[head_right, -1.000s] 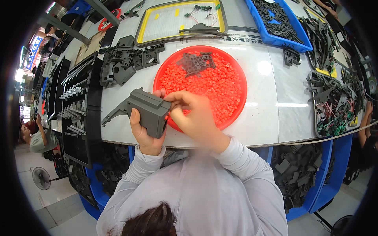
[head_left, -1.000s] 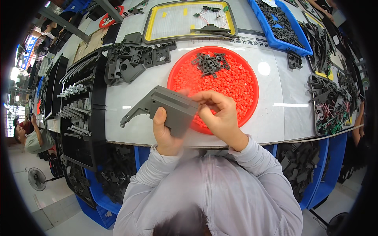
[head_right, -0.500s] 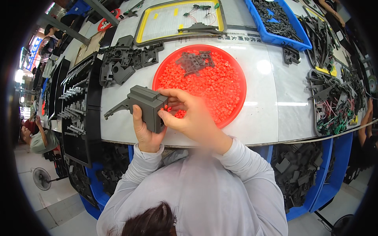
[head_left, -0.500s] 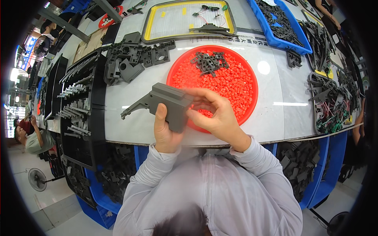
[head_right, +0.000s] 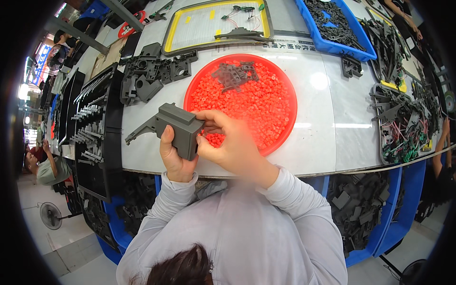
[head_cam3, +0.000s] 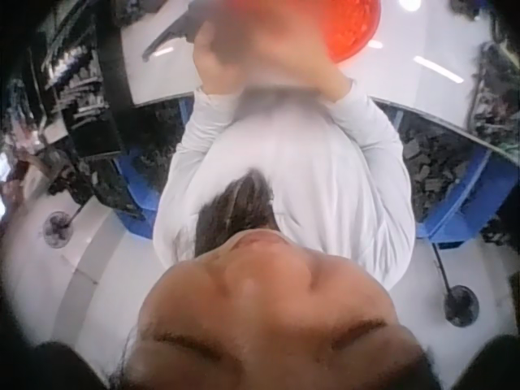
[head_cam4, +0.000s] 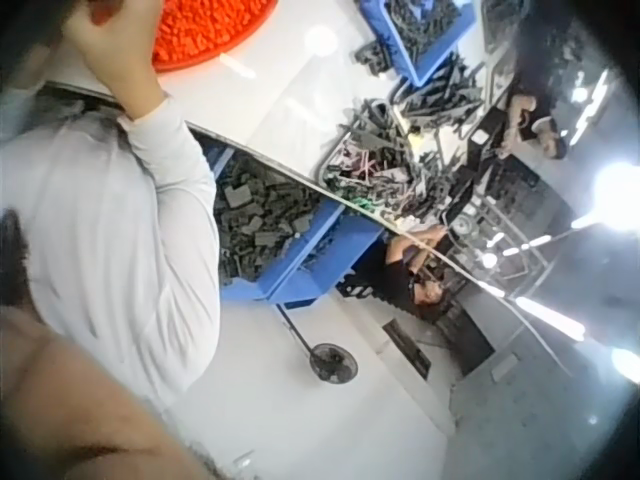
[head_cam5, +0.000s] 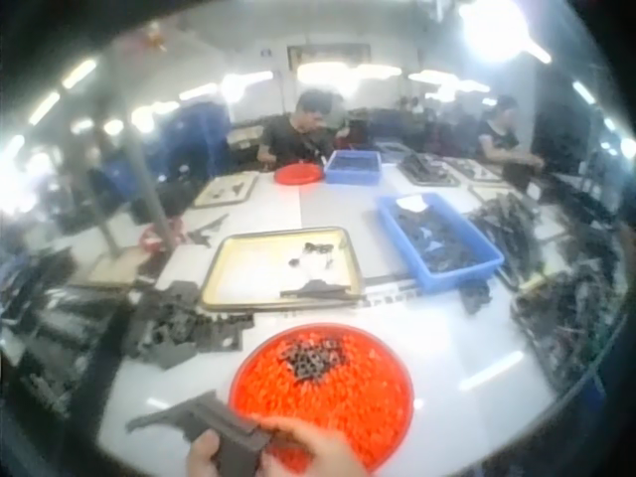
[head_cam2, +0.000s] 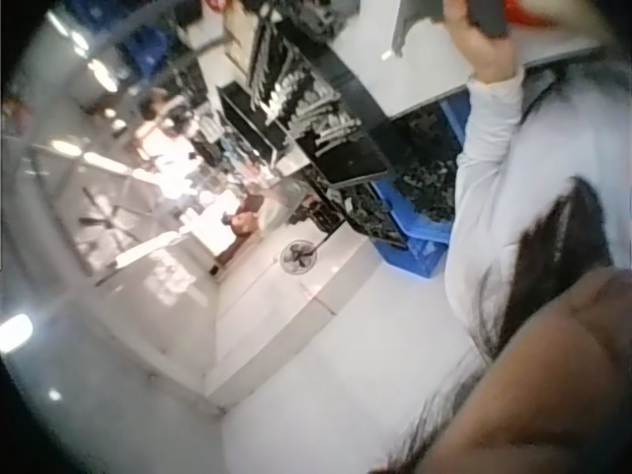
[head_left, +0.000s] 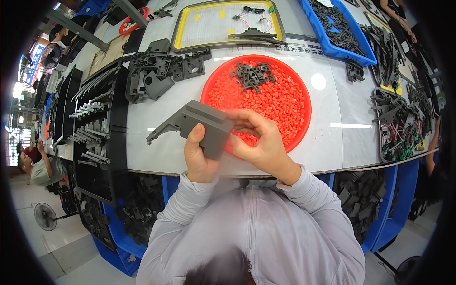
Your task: The person assembles small electronic components by hand, inserting a fan motor, wires, and connectors into a plastic housing unit and securing them with small screws.
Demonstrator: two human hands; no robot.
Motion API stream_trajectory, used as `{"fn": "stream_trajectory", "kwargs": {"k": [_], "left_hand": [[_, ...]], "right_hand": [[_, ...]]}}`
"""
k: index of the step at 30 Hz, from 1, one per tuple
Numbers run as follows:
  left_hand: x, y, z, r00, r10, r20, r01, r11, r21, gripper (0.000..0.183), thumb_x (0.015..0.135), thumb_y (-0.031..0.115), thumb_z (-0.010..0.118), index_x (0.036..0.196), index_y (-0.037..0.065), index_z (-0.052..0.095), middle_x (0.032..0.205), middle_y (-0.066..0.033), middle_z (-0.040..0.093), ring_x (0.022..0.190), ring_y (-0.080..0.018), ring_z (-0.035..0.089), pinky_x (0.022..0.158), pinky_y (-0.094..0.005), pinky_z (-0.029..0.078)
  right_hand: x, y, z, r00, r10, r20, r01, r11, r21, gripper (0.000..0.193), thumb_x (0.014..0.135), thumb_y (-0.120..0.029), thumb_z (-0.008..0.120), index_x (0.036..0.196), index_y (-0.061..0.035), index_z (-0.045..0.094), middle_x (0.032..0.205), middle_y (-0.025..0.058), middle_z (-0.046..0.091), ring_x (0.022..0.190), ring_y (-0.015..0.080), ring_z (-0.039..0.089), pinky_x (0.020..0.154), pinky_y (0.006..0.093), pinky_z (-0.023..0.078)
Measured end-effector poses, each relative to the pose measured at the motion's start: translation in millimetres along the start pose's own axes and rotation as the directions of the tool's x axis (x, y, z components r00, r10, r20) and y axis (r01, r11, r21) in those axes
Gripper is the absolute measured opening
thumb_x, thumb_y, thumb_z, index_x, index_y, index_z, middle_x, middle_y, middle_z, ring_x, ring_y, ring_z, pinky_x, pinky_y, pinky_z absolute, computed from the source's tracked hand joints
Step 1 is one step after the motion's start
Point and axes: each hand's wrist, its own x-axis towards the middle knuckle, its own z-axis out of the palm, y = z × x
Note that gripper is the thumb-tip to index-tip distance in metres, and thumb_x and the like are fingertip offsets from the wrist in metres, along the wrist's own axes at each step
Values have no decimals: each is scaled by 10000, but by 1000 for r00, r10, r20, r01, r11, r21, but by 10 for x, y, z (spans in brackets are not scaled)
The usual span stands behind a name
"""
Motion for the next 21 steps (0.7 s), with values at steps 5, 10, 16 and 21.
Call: {"fn": "stream_trajectory", "kwargs": {"k": [5, 10, 16, 21], "left_hand": [[24, 26, 5, 999, -29, -20, 28, 999, -40, 466, 820, 334, 619, 1174, 69, 471, 1010, -86, 598, 901, -208, 589, 795, -359, 485], [20, -30, -5, 999, -45, -7, 45, 998, -37, 494, 811, 356, 626, 1185, 76, 465, 1044, -75, 585, 921, -201, 580, 800, -357, 482], [55, -69, -31, 999, 13, 35, -13, 1000, -5, 492, 808, 333, 636, 1180, 59, 469, 1074, -76, 576, 968, -200, 568, 852, -357, 470], [-44, 201, -59, 999, 10, 54, -8, 999, -33, 447, 808, 283, 630, 1152, 35, 491, 1084, -85, 574, 986, -197, 565, 865, -343, 466]], "right_hand": [[-23, -37, 2, 999, 15, 37, -16, 999, 30, 460, 736, -62, 651, 1165, 24, 509, 1066, 143, 609, 977, 218, 607, 850, 313, 495], [1, -67, 16, 1000, -15, -12, 15, 1000, -16, 491, 733, -100, 691, 1174, 16, 508, 1064, 144, 612, 978, 210, 606, 842, 308, 493], [93, 49, 5, 998, -69, -9, 69, 997, -36, 500, 721, -144, 732, 1147, 18, 526, 1033, 141, 625, 931, 211, 626, 809, 314, 503], [125, -17, 129, 989, -106, 99, 119, 984, -133, 497, 726, -99, 712, 1165, 19, 511, 1064, 149, 611, 948, 225, 619, 822, 322, 494]]}}
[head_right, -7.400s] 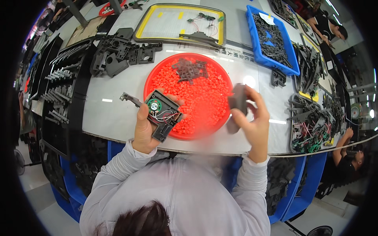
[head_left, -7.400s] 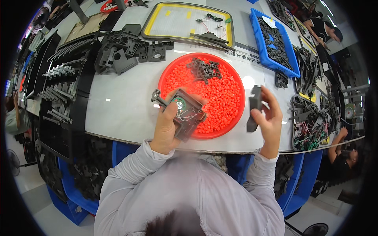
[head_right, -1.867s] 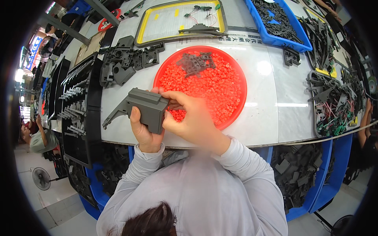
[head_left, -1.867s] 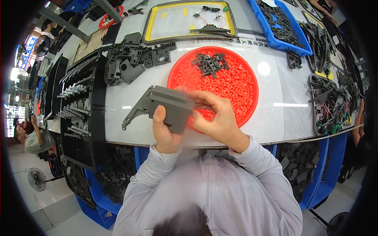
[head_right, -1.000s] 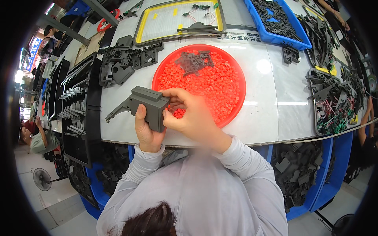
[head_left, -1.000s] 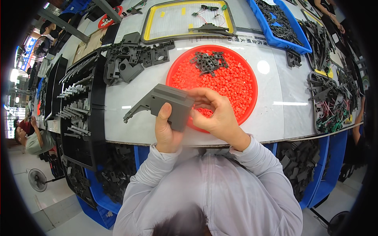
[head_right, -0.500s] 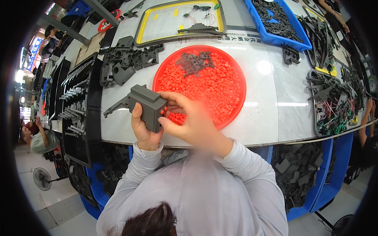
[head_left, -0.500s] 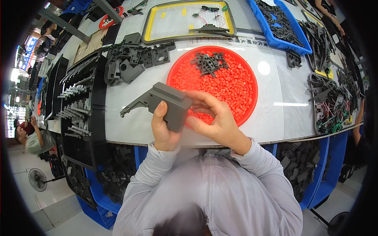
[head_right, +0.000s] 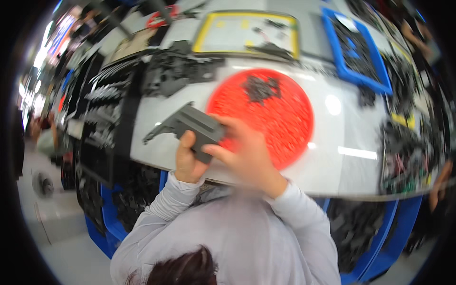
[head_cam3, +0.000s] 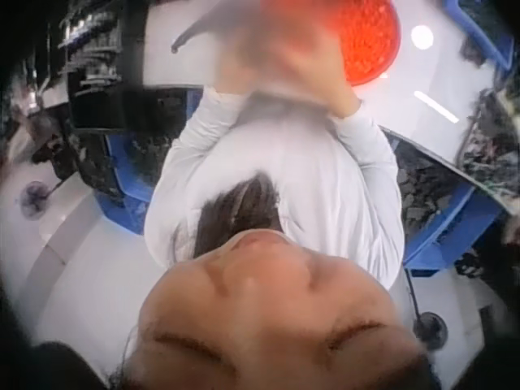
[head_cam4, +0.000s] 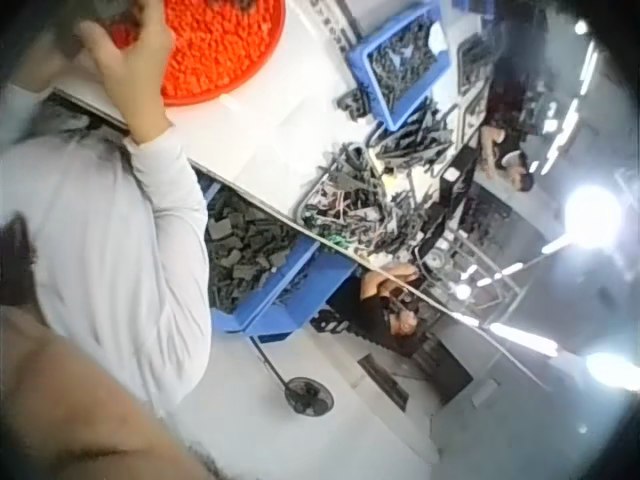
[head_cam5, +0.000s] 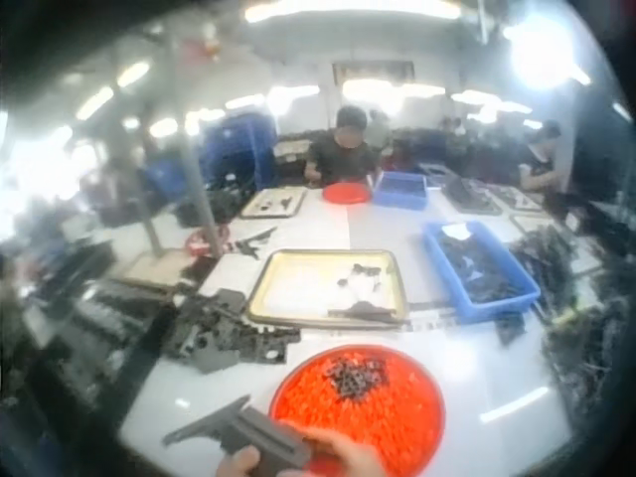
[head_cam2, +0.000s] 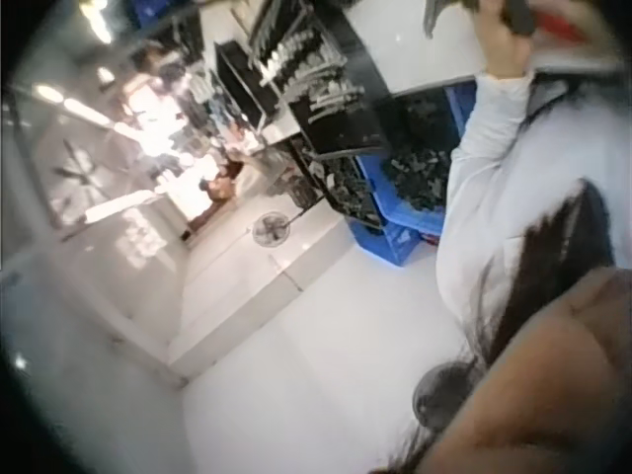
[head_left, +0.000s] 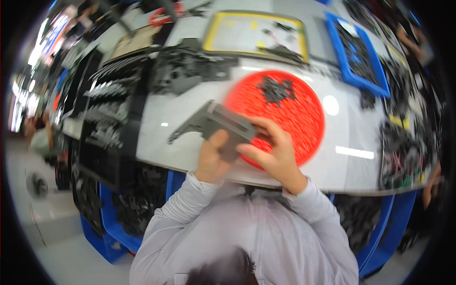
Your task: The person assembles small electronic components by hand, inserting a fan motor, wires, and connectors into a plastic housing unit and securing them with small screws.
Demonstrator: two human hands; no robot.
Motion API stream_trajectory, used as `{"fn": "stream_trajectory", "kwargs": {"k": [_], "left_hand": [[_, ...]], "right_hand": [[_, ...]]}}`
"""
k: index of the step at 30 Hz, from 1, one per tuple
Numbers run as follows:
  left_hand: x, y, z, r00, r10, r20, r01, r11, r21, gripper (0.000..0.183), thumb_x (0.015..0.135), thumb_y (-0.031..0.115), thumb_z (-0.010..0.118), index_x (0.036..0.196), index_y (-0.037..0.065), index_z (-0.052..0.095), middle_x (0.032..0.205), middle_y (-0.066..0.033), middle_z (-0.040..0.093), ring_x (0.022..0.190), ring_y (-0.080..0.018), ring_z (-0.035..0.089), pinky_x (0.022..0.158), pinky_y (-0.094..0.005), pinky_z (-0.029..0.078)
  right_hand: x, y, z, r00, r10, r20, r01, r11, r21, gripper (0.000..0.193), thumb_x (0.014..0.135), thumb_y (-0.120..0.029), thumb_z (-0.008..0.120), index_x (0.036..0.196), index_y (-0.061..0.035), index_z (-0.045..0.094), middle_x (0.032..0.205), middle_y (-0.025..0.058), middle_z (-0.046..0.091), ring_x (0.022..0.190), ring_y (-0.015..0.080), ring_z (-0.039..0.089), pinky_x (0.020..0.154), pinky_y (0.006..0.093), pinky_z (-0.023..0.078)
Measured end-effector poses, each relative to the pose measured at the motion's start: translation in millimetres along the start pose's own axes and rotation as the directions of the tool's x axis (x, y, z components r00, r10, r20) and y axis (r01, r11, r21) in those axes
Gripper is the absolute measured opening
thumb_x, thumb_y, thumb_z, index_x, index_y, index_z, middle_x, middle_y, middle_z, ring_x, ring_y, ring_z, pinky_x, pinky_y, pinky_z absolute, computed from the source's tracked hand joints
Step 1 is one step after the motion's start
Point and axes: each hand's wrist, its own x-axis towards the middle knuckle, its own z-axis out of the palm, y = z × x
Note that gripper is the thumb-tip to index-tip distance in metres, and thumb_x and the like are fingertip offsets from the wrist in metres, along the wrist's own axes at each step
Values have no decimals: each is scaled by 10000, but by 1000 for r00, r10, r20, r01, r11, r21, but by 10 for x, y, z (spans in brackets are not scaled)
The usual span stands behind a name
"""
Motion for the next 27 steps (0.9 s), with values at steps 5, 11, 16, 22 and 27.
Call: {"fn": "stream_trajectory", "kwargs": {"k": [5, 11, 16, 22, 27], "left_hand": [[-227, 493, -195, 998, 46, -42, -46, 999, 2, 382, 767, 121, 588, 1124, 8, 510, 1042, -84, 586, 949, -194, 579, 834, -322, 481], [-833, 1760, -548, 767, 584, -266, -477, 796, 372, 371, 738, 85, 615, 1082, -19, 523, 976, -108, 609, 860, -217, 618, 777, -359, 525], [-1176, 2964, -1310, 554, 791, -260, -346, 503, 792, 313, 765, 23, 612, 1061, -34, 525, 913, -85, 627, 842, -173, 605, 765, -273, 466], [-1139, 3471, -2286, 520, 769, -371, -105, 489, 866, 298, 753, 71, 644, 1020, -10, 540, 901, -93, 610, 828, -182, 583, 785, -278, 442], [-1184, 3286, -1842, 338, 862, -379, -341, 487, 804, 347, 748, 83, 682, 1063, 21, 549, 1006, -60, 591, 914, -207, 562, 819, -329, 434]], "right_hand": [[-258, 34, -56, 996, 48, 78, -59, 987, 151, 532, 785, 2, 566, 1283, 1, 380, 1120, 172, 566, 1030, 247, 569, 900, 350, 438], [-276, 180, -269, 999, 50, -7, -49, 996, 80, 415, 849, -14, 487, 1256, 5, 404, 1063, 165, 580, 926, 215, 582, 851, 322, 448], [-230, 249, -411, 993, 51, -108, -46, 998, 46, 380, 881, -64, 490, 1246, 11, 415, 989, 150, 596, 858, 191, 585, 810, 302, 454], [-179, 254, -429, 984, 33, -173, -34, 999, 2, 373, 897, -77, 482, 1249, 23, 409, 960, 148, 599, 837, 178, 582, 793, 292, 450], [-274, 198, -475, 973, 33, -226, -49, 997, -66, 356, 906, -87, 474, 1240, 23, 418, 927, 141, 597, 803, 170, 580, 772, 280, 452]]}}
